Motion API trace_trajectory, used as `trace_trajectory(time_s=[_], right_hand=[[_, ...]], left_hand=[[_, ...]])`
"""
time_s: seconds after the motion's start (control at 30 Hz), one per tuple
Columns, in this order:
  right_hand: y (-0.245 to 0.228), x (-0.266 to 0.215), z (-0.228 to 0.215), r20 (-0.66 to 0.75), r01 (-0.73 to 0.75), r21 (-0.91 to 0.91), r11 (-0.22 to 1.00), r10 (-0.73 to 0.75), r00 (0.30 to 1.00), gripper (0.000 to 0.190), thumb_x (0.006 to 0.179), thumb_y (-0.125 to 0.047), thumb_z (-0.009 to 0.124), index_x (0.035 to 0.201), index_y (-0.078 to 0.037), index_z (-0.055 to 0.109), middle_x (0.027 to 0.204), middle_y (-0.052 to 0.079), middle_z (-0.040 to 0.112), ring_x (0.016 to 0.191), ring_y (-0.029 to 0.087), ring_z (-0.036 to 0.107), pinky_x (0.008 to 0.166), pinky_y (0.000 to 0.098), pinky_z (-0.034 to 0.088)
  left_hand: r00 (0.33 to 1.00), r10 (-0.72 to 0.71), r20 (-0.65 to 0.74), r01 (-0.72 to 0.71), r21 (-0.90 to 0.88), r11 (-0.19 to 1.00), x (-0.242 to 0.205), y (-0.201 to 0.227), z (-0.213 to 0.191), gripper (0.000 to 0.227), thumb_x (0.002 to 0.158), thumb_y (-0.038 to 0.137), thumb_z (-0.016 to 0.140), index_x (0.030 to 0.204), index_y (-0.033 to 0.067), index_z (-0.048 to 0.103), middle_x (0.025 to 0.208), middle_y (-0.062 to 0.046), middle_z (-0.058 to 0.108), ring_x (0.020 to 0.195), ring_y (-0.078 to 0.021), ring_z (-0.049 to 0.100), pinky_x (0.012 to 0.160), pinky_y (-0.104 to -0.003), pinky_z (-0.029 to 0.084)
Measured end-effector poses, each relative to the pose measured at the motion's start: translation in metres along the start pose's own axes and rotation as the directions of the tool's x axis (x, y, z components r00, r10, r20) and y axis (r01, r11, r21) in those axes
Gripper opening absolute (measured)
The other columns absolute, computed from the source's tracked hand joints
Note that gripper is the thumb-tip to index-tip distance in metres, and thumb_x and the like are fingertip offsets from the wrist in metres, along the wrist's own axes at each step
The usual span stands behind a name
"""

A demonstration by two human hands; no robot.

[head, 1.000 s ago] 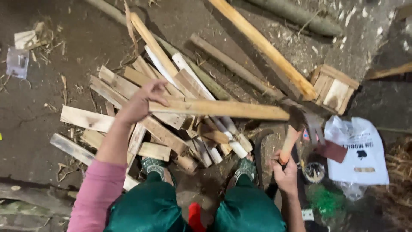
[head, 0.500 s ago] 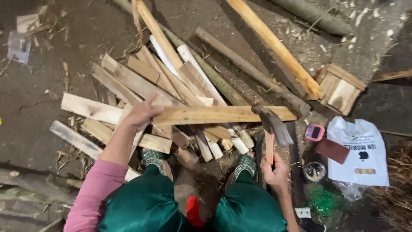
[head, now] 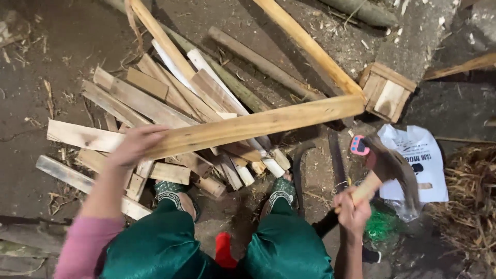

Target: Removing nails and debris from wooden planks using a hammer and pry tool to clean the wood.

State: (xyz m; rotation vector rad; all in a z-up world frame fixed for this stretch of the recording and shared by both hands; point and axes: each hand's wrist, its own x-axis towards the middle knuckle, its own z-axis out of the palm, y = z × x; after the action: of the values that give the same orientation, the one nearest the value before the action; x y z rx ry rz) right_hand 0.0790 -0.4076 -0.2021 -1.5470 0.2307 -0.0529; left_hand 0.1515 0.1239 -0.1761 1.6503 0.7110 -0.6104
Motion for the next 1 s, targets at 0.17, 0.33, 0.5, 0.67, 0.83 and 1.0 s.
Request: trace_trajectory(time_s=[0.17,0.33,0.5,0.67,0.83,1.0], right_hand=[[0.011,0.016,0.048,0.11,0.038,-0.335,0.942,-0.001,0.994,0.018,0.092,-0.006,0.041,0.104,0.001,0.052,0.043,0.011,0.051,0.031,0.018,0.05,0.037,0.0288,0.041],[-0.009,0.023,0.111,0.403,0.203,-0.724,0.66,0.165,0.9,0.036,0.086,-0.015,0.054,0.12,-0.002,0.056,0.084,0.03,0.064,0.079,0.049,0.061,0.069,0.0556,0.048],[0.022,0.032,0.14,0.68,0.598,-0.696,0.398,0.099,0.726,0.034,0.085,-0.032,0.054,0.114,-0.014,0.054,0.074,0.011,0.064,0.064,0.031,0.067,0.058,0.042,0.056],[0.046,0.048,0.147,0.799,0.798,-0.591,0.12,0.226,0.558,0.03,0.093,-0.038,0.031,0.116,-0.027,0.045,0.08,0.002,0.057,0.064,0.026,0.067,0.058,0.0402,0.056],[0.055,0.049,0.154,0.648,0.67,-0.732,0.123,0.429,0.629,0.038,0.097,-0.04,0.029,0.131,-0.026,0.036,0.075,0.011,0.061,0.066,0.038,0.068,0.064,0.052,0.055],[-0.025,0.055,0.173,0.537,0.462,-0.84,0.284,0.557,0.634,0.042,0.091,-0.04,0.037,0.128,-0.018,0.039,0.103,0.023,0.063,0.082,0.046,0.065,0.079,0.0558,0.051]], left_hand=[[0.946,0.303,0.116,-0.323,0.256,0.911,0.071,-0.068,0.085,0.045,0.087,0.046,0.061,0.118,0.0131,0.064,0.119,-0.016,0.06,0.12,-0.0347,0.05,0.102,-0.043,0.038],[0.986,0.166,0.026,-0.164,0.373,0.913,0.104,-0.089,0.109,0.035,0.08,0.05,0.069,0.089,0.0161,0.072,0.086,-0.008,0.065,0.088,-0.0276,0.063,0.077,-0.036,0.048],[0.995,0.101,0.001,-0.098,0.22,0.97,0.101,-0.093,0.115,0.03,0.08,0.043,0.07,0.091,0.0149,0.071,0.103,-0.014,0.066,0.098,-0.034,0.062,0.082,-0.04,0.049],[0.992,0.125,0.01,-0.123,0.297,0.947,0.112,-0.11,0.119,0.028,0.08,0.045,0.07,0.091,0.019,0.071,0.091,-0.011,0.068,0.093,-0.0302,0.064,0.078,-0.04,0.05],[0.989,0.132,0.062,-0.145,0.347,0.927,0.092,-0.081,0.115,0.036,0.085,0.047,0.064,0.094,0.0124,0.068,0.095,-0.018,0.067,0.098,-0.0383,0.061,0.086,-0.046,0.048],[0.986,0.159,0.049,-0.166,0.348,0.923,0.081,-0.065,0.116,0.03,0.087,0.038,0.06,0.097,0.0115,0.068,0.097,-0.017,0.067,0.1,-0.0388,0.061,0.087,-0.047,0.048]])
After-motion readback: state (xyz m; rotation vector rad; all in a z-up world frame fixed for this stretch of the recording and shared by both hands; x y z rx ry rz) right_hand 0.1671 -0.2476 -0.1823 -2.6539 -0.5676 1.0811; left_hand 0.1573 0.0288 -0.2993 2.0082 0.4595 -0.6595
